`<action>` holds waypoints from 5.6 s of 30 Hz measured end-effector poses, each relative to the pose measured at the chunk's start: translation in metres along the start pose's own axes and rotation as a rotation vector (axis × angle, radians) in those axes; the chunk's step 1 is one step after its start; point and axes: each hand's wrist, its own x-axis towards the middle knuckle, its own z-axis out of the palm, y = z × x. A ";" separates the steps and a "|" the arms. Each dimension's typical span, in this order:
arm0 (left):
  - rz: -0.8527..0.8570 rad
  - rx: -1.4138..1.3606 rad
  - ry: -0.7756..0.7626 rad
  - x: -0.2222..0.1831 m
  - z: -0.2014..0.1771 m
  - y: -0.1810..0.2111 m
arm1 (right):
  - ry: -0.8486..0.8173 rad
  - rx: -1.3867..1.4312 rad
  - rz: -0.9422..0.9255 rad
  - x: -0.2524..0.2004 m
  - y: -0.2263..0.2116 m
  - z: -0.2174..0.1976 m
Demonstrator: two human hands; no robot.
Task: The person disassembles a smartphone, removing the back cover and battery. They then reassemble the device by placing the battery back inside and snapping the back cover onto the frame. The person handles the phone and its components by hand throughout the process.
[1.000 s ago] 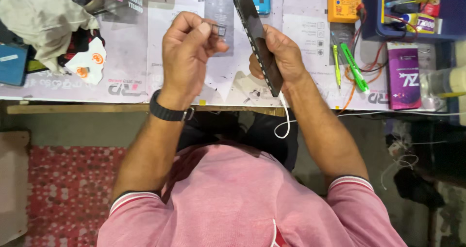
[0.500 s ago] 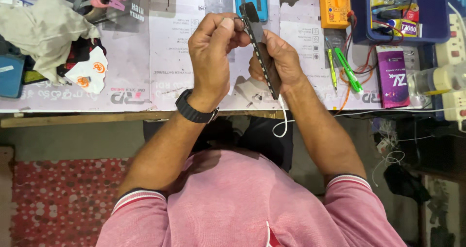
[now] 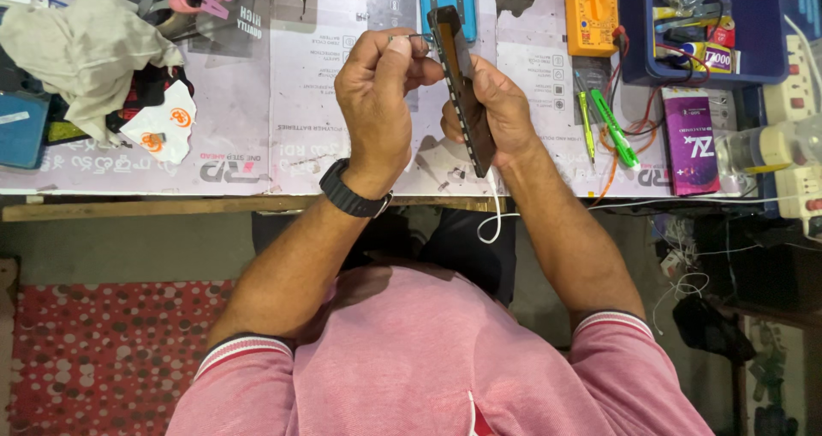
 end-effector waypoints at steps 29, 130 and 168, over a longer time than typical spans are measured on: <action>-0.131 0.417 -0.020 0.024 -0.034 0.003 | 0.151 -0.166 -0.172 0.002 0.009 0.001; -0.725 -0.187 -0.644 0.117 -0.055 -0.045 | 0.751 -2.005 -0.227 -0.157 -0.088 -0.071; -0.841 -0.066 -0.295 0.127 -0.055 -0.054 | 0.435 -1.757 -0.774 -0.080 -0.035 -0.033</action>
